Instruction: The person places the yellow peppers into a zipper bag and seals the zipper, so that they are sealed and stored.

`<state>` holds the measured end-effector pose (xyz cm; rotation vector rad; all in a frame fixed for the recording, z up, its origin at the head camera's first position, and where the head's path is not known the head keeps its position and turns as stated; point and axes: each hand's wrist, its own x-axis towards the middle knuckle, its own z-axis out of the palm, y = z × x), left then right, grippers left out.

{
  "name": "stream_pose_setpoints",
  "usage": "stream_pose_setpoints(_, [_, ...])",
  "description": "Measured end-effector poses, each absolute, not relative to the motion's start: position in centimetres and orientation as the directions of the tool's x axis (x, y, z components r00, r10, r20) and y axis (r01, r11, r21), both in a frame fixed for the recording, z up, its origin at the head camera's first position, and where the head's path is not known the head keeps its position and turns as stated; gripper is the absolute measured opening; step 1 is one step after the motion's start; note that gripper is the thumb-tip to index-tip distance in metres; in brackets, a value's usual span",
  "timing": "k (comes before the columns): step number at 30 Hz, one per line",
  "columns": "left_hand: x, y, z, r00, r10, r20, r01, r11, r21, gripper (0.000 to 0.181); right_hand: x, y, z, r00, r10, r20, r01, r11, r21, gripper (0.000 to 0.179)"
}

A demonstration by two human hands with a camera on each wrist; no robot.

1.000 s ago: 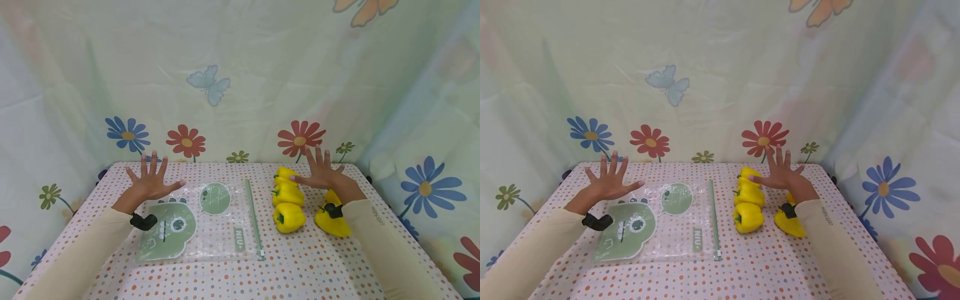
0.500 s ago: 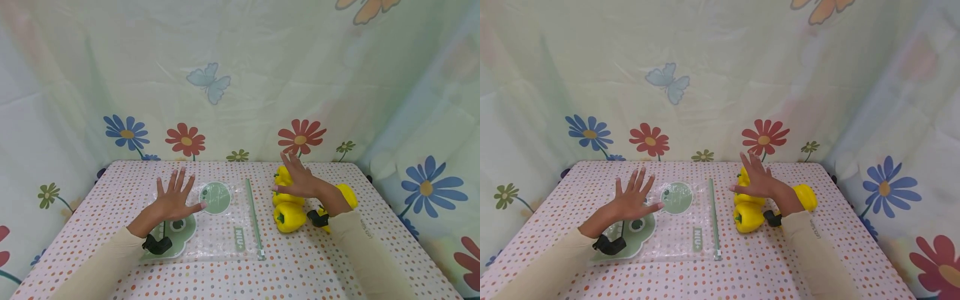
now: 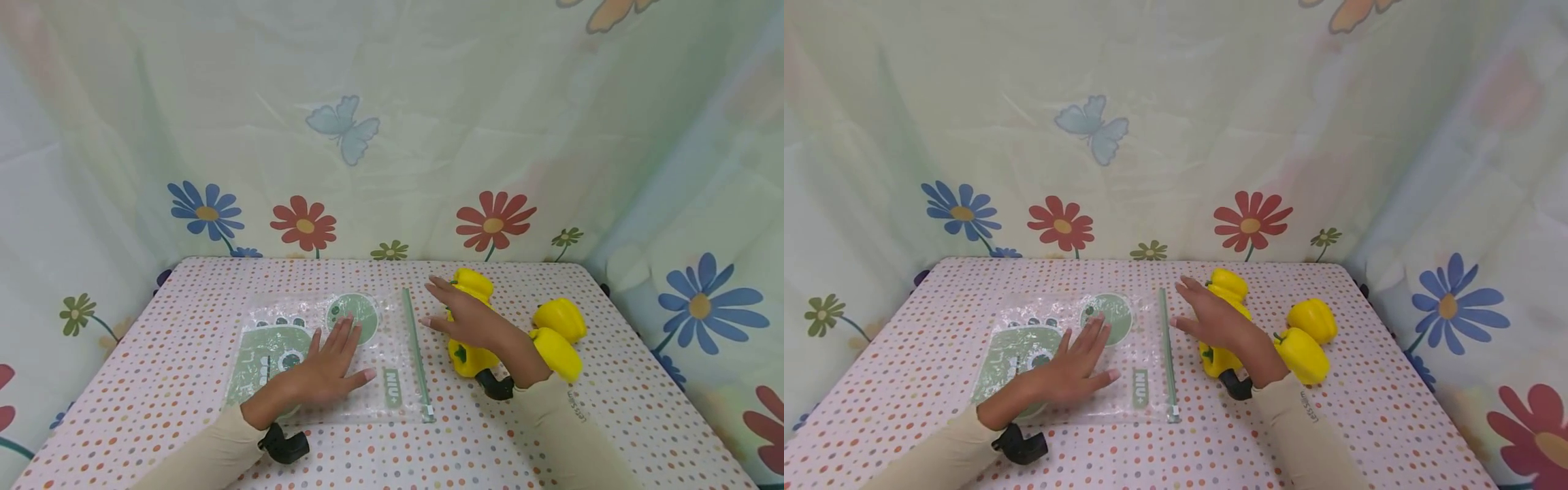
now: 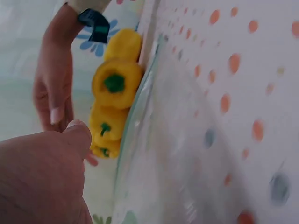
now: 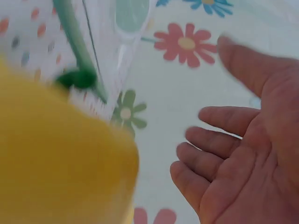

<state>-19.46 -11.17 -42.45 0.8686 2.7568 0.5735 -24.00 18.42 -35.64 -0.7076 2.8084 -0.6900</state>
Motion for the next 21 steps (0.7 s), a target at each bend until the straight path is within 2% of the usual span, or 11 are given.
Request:
stream_pose_setpoints(5, [-18.8,-9.9,-43.0,-0.79,0.607,-0.088,0.509,0.728,0.46,0.09,-22.9,16.3,-36.9,-0.863,-0.504,-0.041,-0.435,0.781,-0.448,0.061])
stream_pose_setpoints(11, [-18.5,-9.5,-43.4,-0.777,0.619,-0.12,0.514,0.732,0.448,0.088,-21.9,13.9,-39.1,-0.841,-0.539,-0.044,-0.459,0.755,-0.467,0.057])
stream_pose_setpoints(21, [-18.9,-12.1,-44.5,-0.813,0.556,-0.176,0.474,0.806,0.355,0.094,-21.5,12.9,-41.3,-0.925,-0.372,-0.074,-0.296,0.831,-0.47,0.054])
